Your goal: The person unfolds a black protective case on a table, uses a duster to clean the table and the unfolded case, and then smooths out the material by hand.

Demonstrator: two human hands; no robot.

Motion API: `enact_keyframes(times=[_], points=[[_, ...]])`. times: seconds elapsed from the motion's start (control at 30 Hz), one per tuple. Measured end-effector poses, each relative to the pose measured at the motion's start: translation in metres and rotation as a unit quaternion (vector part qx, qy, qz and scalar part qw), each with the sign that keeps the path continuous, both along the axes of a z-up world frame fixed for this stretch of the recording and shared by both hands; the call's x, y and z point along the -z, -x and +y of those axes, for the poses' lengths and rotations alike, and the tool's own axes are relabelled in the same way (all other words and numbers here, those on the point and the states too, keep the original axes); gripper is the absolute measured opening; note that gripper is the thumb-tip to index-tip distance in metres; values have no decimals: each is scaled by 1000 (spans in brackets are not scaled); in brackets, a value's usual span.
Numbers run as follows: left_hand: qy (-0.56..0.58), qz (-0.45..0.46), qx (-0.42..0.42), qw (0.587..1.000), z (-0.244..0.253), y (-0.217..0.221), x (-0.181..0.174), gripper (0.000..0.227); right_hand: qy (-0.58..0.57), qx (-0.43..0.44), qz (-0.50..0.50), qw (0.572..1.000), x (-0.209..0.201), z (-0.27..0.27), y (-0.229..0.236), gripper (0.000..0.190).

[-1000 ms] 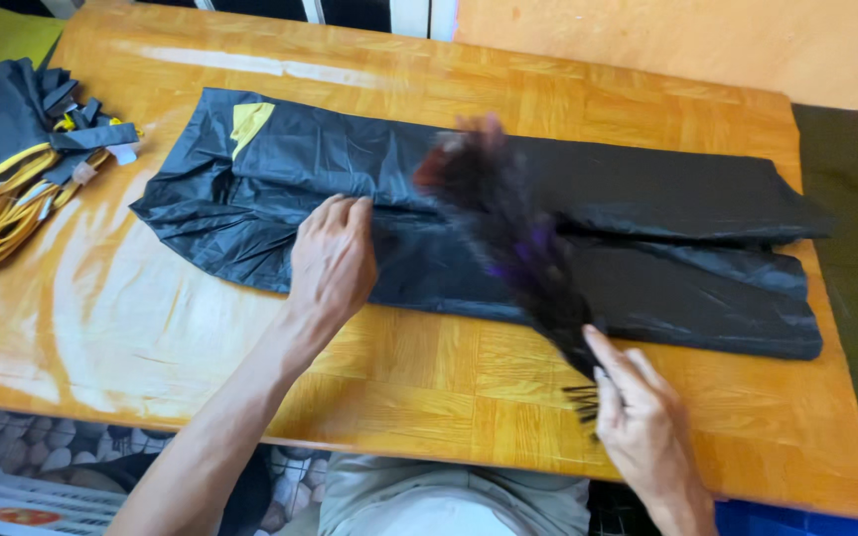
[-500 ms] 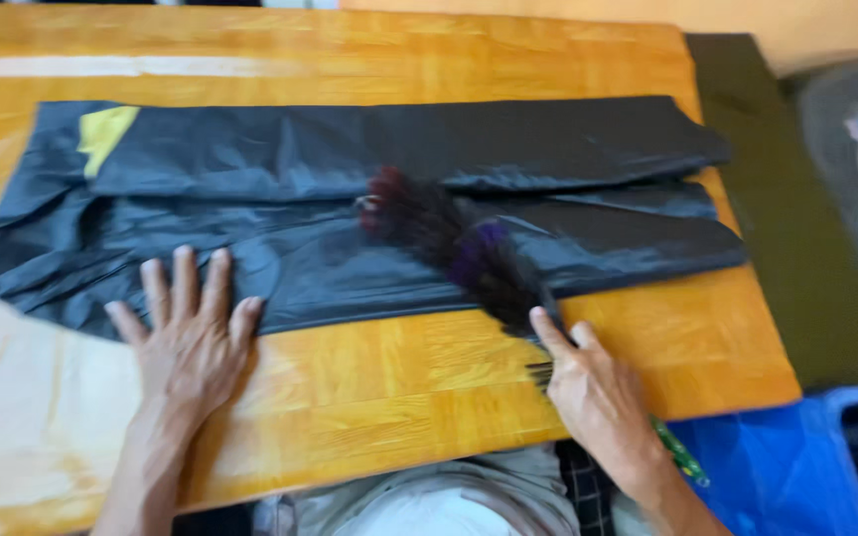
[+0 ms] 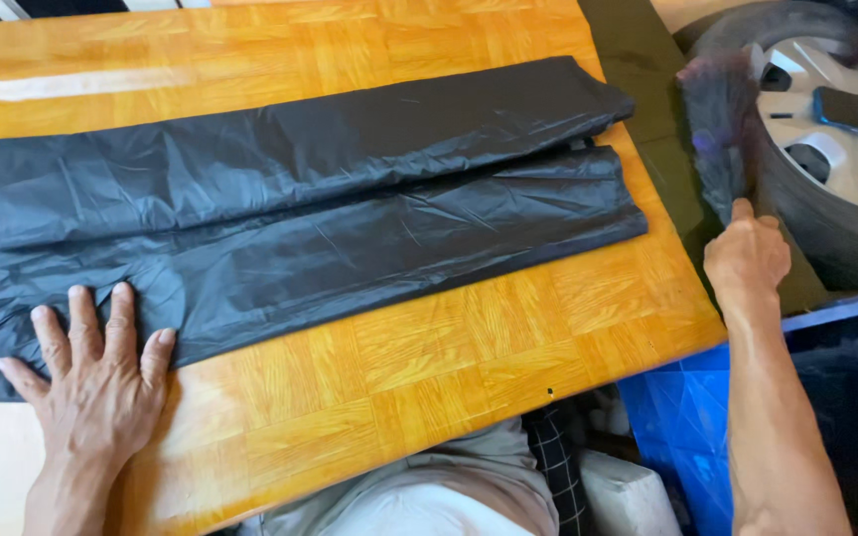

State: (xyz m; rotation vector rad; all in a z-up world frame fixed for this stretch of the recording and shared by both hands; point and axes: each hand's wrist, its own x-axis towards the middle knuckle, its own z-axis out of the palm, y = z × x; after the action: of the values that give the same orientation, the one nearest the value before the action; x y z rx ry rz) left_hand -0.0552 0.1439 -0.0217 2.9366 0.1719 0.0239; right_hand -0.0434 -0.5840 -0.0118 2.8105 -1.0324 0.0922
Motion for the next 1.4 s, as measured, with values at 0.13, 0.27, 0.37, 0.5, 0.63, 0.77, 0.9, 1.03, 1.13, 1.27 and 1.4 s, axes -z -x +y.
enact_keyframes(times=[0.13, 0.27, 0.37, 0.5, 0.63, 0.77, 0.9, 1.03, 1.13, 1.27, 1.4], points=[[-27, -32, 19, 999, 4, 4, 7, 75, 103, -108, -27, 989, -15, 41, -2, 60], [-11, 4, 3, 1000, 2, -1, 2, 76, 84, -448, -122, 882, -41, 146, 15, 59], [-9, 19, -7, 1000, 2, -3, -3, 77, 80, -556, -106, 820, -28, 196, 15, 41], [-7, 62, -35, 997, 16, -9, -6, 78, -45, -566, -64, 821, -21, 224, 19, 57], [-21, 45, -14, 999, 27, -6, 0, 77, -170, -567, -158, 790, -27, 263, 2, 41], [-27, 5, 9, 1000, 30, -5, 2, 76, -128, -530, -20, 838, -3, 278, -25, 72], [-38, 3, 7, 999, 21, -3, -5, 70, -93, -535, 6, 840, 10, 277, -27, 76], [-32, -127, 119, 984, -42, -13, -15, 71, -68, -524, -21, 848, 13, 278, -26, 74], [-32, -171, 251, 952, -119, -25, -21, 70, -67, -525, -21, 848, 12, 279, -26, 74], [60, -50, 370, 926, -201, -34, -38, 63, -107, -514, 14, 851, -1, 283, -22, 71], [31, 36, 378, 925, -214, -44, -28, 64, -108, -512, 1, 852, -3, 282, -21, 69]])
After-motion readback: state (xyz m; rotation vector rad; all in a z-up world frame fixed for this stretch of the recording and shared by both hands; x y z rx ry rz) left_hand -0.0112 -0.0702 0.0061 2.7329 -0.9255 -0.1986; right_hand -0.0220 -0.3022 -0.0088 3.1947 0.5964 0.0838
